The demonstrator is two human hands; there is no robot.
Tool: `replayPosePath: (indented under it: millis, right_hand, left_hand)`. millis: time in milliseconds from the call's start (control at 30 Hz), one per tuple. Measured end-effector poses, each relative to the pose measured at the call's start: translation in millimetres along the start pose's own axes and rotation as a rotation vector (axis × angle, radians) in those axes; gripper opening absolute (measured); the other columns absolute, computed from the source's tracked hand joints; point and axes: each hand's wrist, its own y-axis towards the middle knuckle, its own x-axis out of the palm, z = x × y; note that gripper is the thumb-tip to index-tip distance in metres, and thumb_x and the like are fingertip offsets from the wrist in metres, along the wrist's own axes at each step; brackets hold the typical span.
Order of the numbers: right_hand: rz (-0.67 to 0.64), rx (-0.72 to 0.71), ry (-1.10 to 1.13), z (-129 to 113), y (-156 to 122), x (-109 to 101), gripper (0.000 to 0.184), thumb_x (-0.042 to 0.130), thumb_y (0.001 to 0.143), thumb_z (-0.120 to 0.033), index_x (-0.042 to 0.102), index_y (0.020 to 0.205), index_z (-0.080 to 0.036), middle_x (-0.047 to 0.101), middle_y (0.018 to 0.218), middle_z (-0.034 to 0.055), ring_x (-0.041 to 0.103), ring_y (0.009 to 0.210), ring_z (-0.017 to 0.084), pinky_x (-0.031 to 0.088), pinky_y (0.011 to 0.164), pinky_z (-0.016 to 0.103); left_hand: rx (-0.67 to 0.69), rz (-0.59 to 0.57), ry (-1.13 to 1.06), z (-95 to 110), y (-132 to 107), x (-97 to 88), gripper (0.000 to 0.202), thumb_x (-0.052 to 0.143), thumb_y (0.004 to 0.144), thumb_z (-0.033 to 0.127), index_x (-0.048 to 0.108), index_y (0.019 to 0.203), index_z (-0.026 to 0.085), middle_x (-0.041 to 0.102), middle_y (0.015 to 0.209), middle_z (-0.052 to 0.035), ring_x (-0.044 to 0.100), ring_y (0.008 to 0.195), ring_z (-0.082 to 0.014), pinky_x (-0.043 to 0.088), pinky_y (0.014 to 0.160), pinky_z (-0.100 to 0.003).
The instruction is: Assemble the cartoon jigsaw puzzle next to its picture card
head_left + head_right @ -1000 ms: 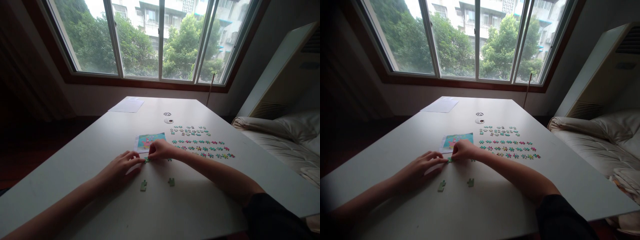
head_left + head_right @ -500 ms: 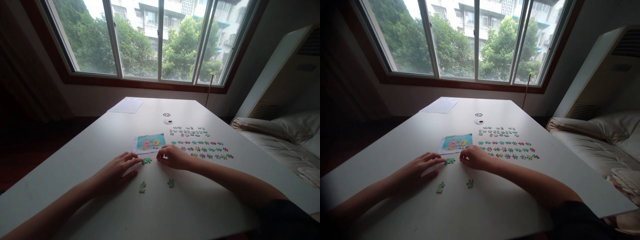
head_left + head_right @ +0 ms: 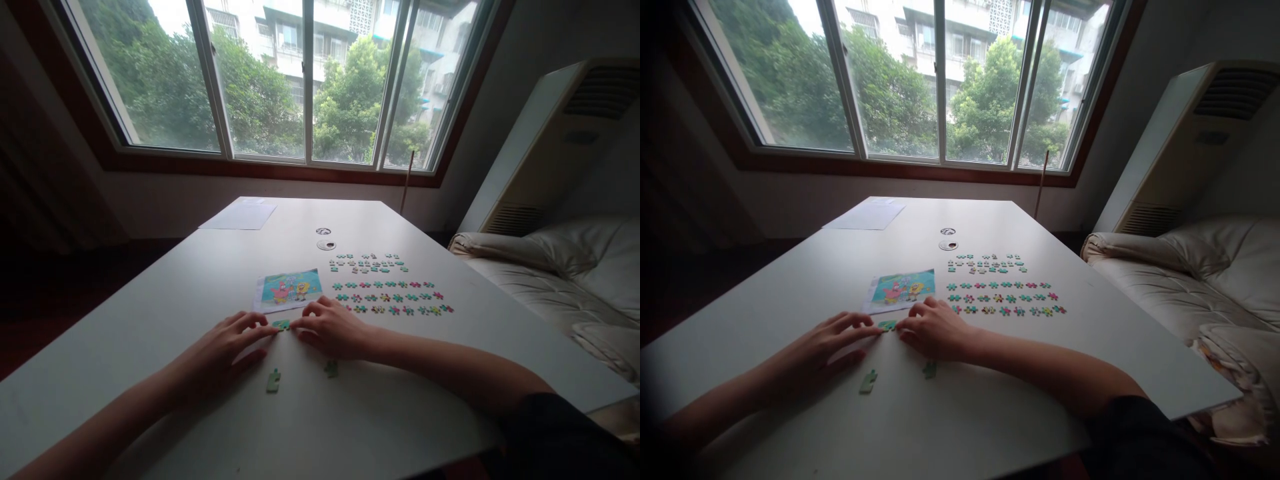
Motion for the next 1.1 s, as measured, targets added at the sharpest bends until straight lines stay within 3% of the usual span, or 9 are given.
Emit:
replayPosePath:
  millis: [433, 600, 700, 767, 867, 967, 1100]
  right_hand:
    - [0.040, -0.025, -0.011, -1.4, -0.1, 4.7, 0.028, 0.046, 0.092, -0.036, 0.064, 0.112, -0.027, 0.062, 0.104, 0.0073, 0.048, 0.094, 0.023, 0.042, 0.083, 0.037]
    - [0.054, 0.000, 0.012, 12.7, 5.7, -14.5, 0.029, 0.050, 0.091, -0.033, 0.063, 0.114, -0.021, 0.063, 0.106, 0.0099, 0.052, 0.095, 0.022, 0.044, 0.083, 0.037]
    - [0.063, 0.109, 0.017, 51.9, 8.7, -42.3, 0.023, 0.053, 0.089, -0.026, 0.066, 0.107, -0.018, 0.066, 0.103, 0.0084, 0.056, 0.096, 0.018, 0.043, 0.087, 0.034]
    - [0.061, 0.312, 0.004, 90.3, 4.5, -61.7, 0.021, 0.056, 0.087, -0.025, 0.068, 0.103, -0.021, 0.068, 0.100, 0.0039, 0.060, 0.092, 0.014, 0.044, 0.084, 0.027]
    - [0.106, 0.516, -0.060, 151.5, -13.9, -81.3, 0.022, 0.054, 0.085, -0.019, 0.069, 0.100, -0.017, 0.070, 0.097, 0.0065, 0.063, 0.085, 0.016, 0.046, 0.079, 0.027]
    - [0.110, 0.680, -0.110, 200.3, -39.9, -84.5, 0.026, 0.054, 0.082, -0.015, 0.069, 0.103, -0.013, 0.070, 0.098, 0.0102, 0.065, 0.086, 0.021, 0.047, 0.080, 0.031]
    - [0.086, 0.799, -0.113, 236.1, -65.4, -73.9, 0.030, 0.054, 0.084, -0.017, 0.064, 0.112, -0.014, 0.068, 0.108, 0.0097, 0.065, 0.091, 0.020, 0.047, 0.083, 0.030]
  left_hand:
    - [0.004, 0.015, 0.003, -1.7, 0.0, 0.8, 0.029, 0.045, 0.091, 0.027, 0.059, 0.116, 0.028, 0.060, 0.108, -0.0065, 0.057, 0.096, -0.0210, 0.050, 0.082, -0.032]
    - [0.002, 0.005, 0.017, -3.9, -0.7, 0.5, 0.030, 0.045, 0.091, 0.029, 0.057, 0.118, 0.029, 0.059, 0.111, -0.0062, 0.057, 0.098, -0.0213, 0.050, 0.082, -0.032]
    - [-0.019, -0.005, 0.044, -6.5, -1.5, 1.0, 0.030, 0.045, 0.092, 0.032, 0.057, 0.119, 0.028, 0.058, 0.114, -0.0074, 0.056, 0.101, -0.0224, 0.050, 0.084, -0.034]
    - [-0.042, 0.004, 0.065, -8.4, -2.1, 1.9, 0.031, 0.045, 0.092, 0.034, 0.058, 0.118, 0.026, 0.059, 0.114, -0.0084, 0.056, 0.102, -0.0235, 0.050, 0.085, -0.035]
    - [-0.071, 0.016, 0.086, -10.5, -2.9, 3.1, 0.031, 0.045, 0.092, 0.036, 0.059, 0.117, 0.025, 0.060, 0.114, -0.0088, 0.057, 0.102, -0.0240, 0.050, 0.084, -0.036]
    - [-0.077, 0.009, 0.092, -11.4, -3.0, 3.7, 0.031, 0.045, 0.092, 0.035, 0.060, 0.117, 0.025, 0.060, 0.113, -0.0090, 0.058, 0.100, -0.0235, 0.050, 0.083, -0.035]
    - [-0.077, 0.003, 0.085, -11.9, -2.1, 4.5, 0.032, 0.045, 0.091, 0.035, 0.061, 0.117, 0.026, 0.060, 0.114, -0.0084, 0.058, 0.100, -0.0234, 0.050, 0.084, -0.035]
